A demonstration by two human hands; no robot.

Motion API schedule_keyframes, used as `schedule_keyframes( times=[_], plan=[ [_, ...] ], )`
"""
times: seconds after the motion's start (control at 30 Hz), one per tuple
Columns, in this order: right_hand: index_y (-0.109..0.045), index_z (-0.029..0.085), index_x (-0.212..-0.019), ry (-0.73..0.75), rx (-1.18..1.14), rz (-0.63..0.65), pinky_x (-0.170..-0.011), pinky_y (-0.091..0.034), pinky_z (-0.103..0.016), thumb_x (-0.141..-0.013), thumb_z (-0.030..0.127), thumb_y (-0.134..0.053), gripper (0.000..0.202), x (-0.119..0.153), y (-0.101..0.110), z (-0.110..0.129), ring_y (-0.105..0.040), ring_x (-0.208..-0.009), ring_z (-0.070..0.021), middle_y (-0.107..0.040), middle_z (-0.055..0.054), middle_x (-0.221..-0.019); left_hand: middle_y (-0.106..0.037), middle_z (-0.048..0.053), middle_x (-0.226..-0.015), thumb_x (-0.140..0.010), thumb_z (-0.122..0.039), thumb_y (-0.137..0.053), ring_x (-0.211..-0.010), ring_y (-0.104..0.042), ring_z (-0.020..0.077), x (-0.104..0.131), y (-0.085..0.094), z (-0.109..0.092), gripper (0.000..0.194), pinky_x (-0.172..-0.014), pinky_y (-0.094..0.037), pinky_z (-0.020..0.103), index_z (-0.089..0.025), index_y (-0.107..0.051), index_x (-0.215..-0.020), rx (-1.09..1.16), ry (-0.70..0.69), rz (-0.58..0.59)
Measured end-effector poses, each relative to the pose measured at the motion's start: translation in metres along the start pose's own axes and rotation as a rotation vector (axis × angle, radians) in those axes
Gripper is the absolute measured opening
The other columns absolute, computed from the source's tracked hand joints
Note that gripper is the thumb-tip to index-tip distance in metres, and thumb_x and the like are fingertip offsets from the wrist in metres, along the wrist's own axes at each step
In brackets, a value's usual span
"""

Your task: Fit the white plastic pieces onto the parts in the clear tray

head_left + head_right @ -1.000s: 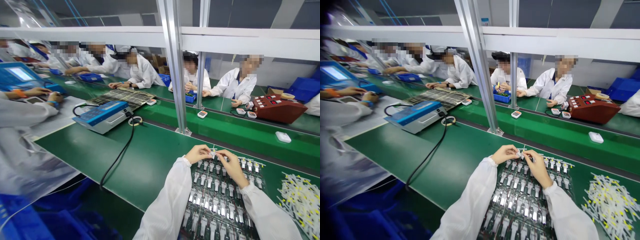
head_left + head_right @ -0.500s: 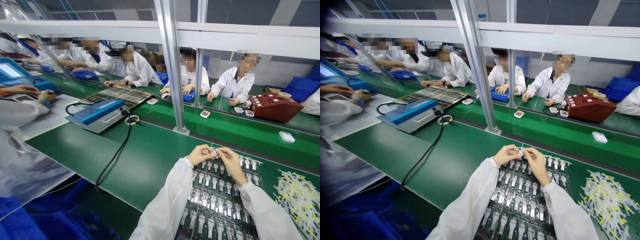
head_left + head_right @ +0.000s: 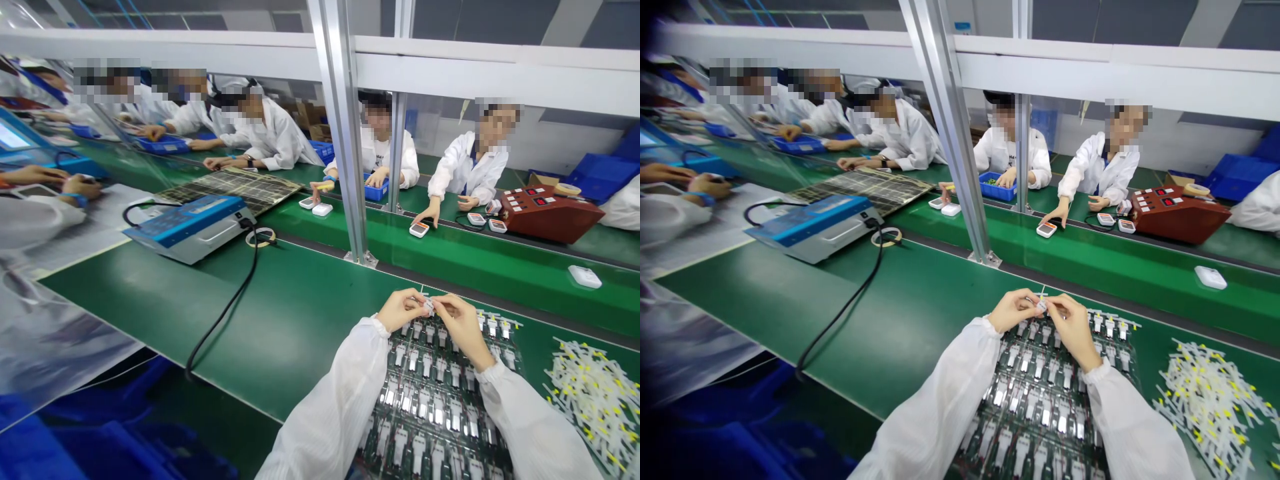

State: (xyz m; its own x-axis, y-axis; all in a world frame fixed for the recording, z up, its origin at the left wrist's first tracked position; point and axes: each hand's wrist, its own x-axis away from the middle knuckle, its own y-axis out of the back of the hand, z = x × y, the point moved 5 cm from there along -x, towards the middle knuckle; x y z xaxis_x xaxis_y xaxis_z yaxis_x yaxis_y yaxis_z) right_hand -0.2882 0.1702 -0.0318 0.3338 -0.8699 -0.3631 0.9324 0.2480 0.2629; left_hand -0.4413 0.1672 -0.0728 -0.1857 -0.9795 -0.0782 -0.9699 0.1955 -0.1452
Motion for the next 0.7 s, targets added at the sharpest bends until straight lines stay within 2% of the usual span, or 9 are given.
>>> schedule_keyframes(
  times=[0.4, 0.47, 0.53, 0.6, 0.63, 0.7],
  plan=[
    [-0.072, 0.022, -0.090, -0.034, 0.003, 0.002, -0.077, -0.057, -0.036, -0.086, 0.046, -0.059, 0.028, 0.000, -0.002, 0.000, -0.066, -0.082, -0.0206, -0.068, -0.007, -0.089, -0.073, 0.004, -0.073, -0.062, -0.043, -0.083, -0.073, -0.073, 0.0197, -0.001, -0.001, -0.002, 0.042, -0.076, -0.056, 0.032, -0.014, -0.060, -0.083, 0.012, 0.004, -0.004],
    [-0.071, 0.022, -0.091, -0.015, 0.036, 0.005, -0.082, -0.056, -0.037, -0.087, 0.044, -0.058, 0.026, -0.001, 0.000, 0.006, -0.066, -0.090, -0.0221, -0.069, -0.009, -0.097, -0.072, 0.003, -0.073, -0.063, -0.041, -0.082, -0.072, -0.072, 0.0191, -0.002, 0.003, -0.003, 0.039, -0.074, -0.055, 0.030, -0.015, -0.061, -0.084, -0.059, -0.003, -0.014],
    [-0.070, 0.024, -0.099, 0.030, 0.080, -0.036, -0.093, -0.051, -0.041, -0.088, 0.041, -0.057, 0.024, 0.002, 0.004, 0.025, -0.060, -0.109, -0.0246, -0.065, -0.010, -0.115, -0.072, 0.003, -0.072, -0.066, -0.038, -0.080, -0.072, -0.071, 0.0189, -0.004, 0.012, -0.006, 0.035, -0.072, -0.054, 0.029, -0.015, -0.062, -0.085, -0.171, -0.029, -0.067],
    [-0.066, 0.028, -0.109, 0.089, 0.084, -0.090, -0.104, -0.043, -0.045, -0.090, 0.038, -0.055, 0.024, 0.013, 0.006, 0.060, -0.051, -0.124, -0.0249, -0.057, -0.008, -0.130, -0.073, 0.005, -0.076, -0.070, -0.037, -0.076, -0.073, -0.071, 0.0190, -0.005, 0.026, -0.008, 0.030, -0.071, -0.054, 0.028, -0.015, -0.063, -0.086, -0.284, -0.063, -0.163],
    [-0.065, 0.030, -0.111, 0.117, 0.054, -0.094, -0.106, -0.042, -0.046, -0.091, 0.037, -0.053, 0.024, 0.023, 0.005, 0.081, -0.050, -0.125, -0.0238, -0.057, -0.006, -0.130, -0.073, 0.006, -0.079, -0.072, -0.037, -0.074, -0.074, -0.070, 0.0194, -0.006, 0.034, -0.009, 0.028, -0.071, -0.054, 0.029, -0.015, -0.064, -0.086, -0.339, -0.079, -0.214],
    [-0.065, 0.036, -0.105, 0.163, -0.074, 0.030, -0.101, -0.047, -0.044, -0.094, 0.035, -0.048, 0.020, 0.050, -0.006, 0.124, -0.058, -0.115, -0.0206, -0.065, -0.002, -0.117, -0.074, 0.007, -0.086, -0.074, -0.037, -0.072, -0.078, -0.069, 0.0201, -0.007, 0.049, -0.009, 0.025, -0.073, -0.054, 0.031, -0.016, -0.066, -0.086, -0.452, -0.103, -0.299]
  ],
)
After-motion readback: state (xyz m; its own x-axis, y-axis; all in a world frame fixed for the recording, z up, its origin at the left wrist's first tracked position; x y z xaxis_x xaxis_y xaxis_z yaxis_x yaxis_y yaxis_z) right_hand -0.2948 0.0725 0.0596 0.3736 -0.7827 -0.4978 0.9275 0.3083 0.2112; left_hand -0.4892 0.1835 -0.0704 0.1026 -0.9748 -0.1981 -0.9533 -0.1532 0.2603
